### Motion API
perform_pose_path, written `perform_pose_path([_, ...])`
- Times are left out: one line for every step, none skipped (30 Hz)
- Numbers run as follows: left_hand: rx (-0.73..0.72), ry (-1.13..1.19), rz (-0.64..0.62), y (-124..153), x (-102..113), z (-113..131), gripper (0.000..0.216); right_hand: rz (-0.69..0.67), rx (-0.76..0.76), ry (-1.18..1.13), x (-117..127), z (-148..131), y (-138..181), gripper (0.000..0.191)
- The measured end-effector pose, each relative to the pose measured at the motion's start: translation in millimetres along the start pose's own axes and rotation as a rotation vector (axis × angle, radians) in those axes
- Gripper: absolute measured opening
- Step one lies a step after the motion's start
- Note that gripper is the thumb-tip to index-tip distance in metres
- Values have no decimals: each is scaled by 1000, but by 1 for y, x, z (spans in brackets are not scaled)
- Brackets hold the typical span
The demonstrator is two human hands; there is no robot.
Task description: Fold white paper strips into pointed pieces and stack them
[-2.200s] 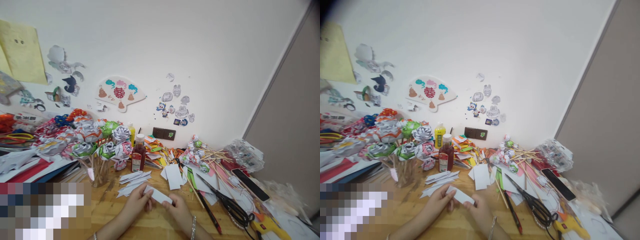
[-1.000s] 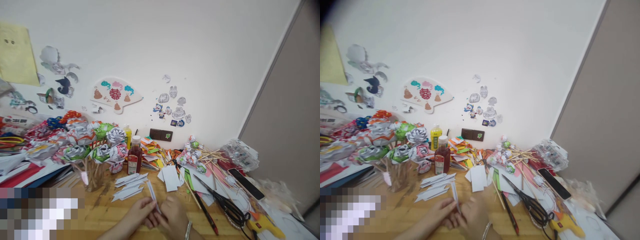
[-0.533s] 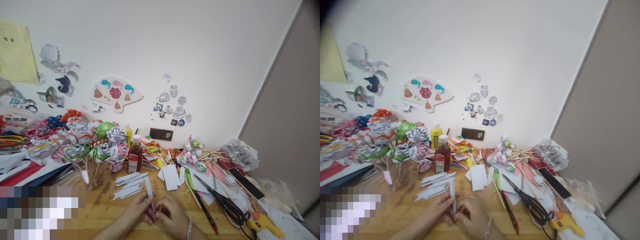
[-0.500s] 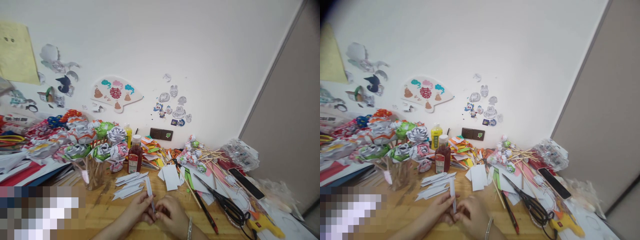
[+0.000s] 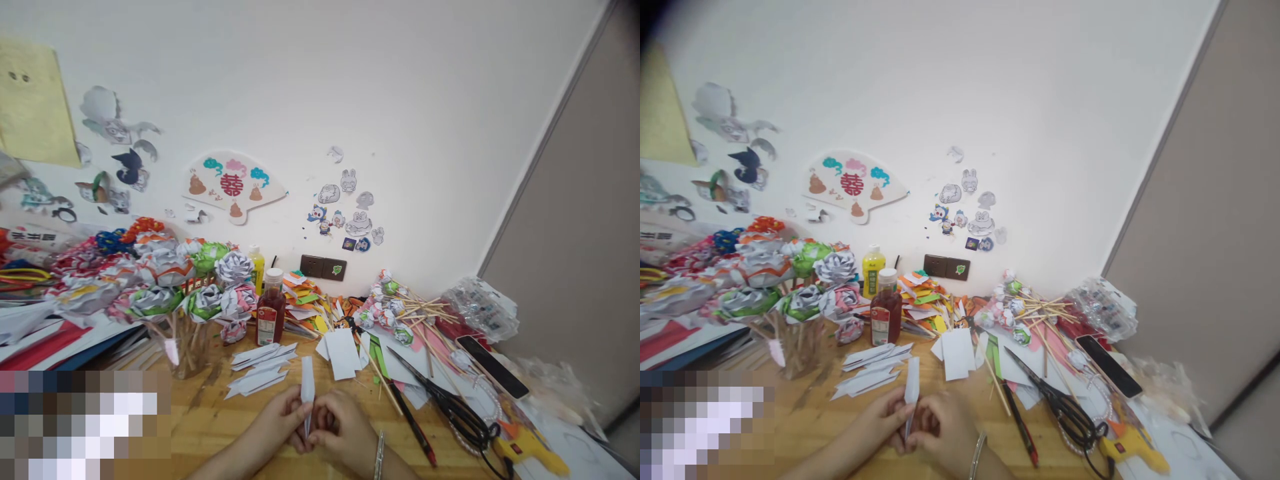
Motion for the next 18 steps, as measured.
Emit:
perform_pose_path([-6, -7, 2, 0, 0, 1, 41, -1, -2, -8, 0, 1, 0, 21])
perform_pose_path([-11, -15, 5, 0, -1, 1, 41, -2, -5, -14, -1, 1, 0, 22])
perform_pose_path([-16, -22, 8, 1, -1, 2, 41, -5, -8, -16, -1, 2, 1, 23])
perform_pose_path([-18, -26, 10, 1, -2, 3, 41, -7, -13, -13, -2, 2, 1, 24])
perform_pose_path([-20, -28, 11, 1, -2, 4, 41, -11, -18, -8, -2, 3, 1, 24])
perform_pose_path([-20, -28, 11, 1, -2, 4, 41, -12, -22, 1, -1, 2, 1, 24])
perform_pose_path([-19, -26, 14, 1, -2, 4, 40, -14, -26, 8, -1, 2, 1, 25])
perform_pose_path([-19, -26, 19, 1, -2, 4, 39, -16, -29, 12, -1, 1, 1, 25])
perform_pose_path([-20, -28, 24, 1, -1, 3, 39, -19, -30, 13, 0, 0, 1, 25])
perform_pose_path([-24, -32, 30, 0, -1, 3, 39, -19, -29, 13, 0, -1, 1, 25])
perform_pose_path([-29, -35, 32, 0, 0, 3, 39, -19, -29, 12, 1, -2, 1, 24])
perform_pose_path([-32, -37, 30, 0, 0, 3, 40, -18, -29, 10, 1, -2, 0, 24])
perform_pose_path([-36, -40, 31, 0, 0, 3, 39, -18, -28, 8, 1, -3, 0, 24])
perform_pose_path([-41, -42, 29, 1, 0, 4, 39, -16, -27, 10, 1, -2, 0, 24])
perform_pose_path([-45, -44, 28, 1, 0, 5, 38, -15, -25, 12, 1, -2, 0, 24])
perform_pose_path([-48, -46, 29, 1, 0, 6, 37, -14, -22, 16, 0, -1, 1, 25])
perform_pose_path([-47, -48, 30, 2, 0, 6, 36, -11, -17, 24, -1, 0, 1, 25])
perform_pose_path([-42, -49, 29, 2, 0, 7, 36, -5, -13, 34, -1, 1, 1, 25])
Point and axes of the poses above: each hand's wrist, its own y-axis away from the middle knuckle, its own x-axis out of the back of the hand, z = x × y, the point moved 7 cm from there along -y, towards the middle knuckle, and after that the axes turned 13 degrees about z, right-handed, at the moved point
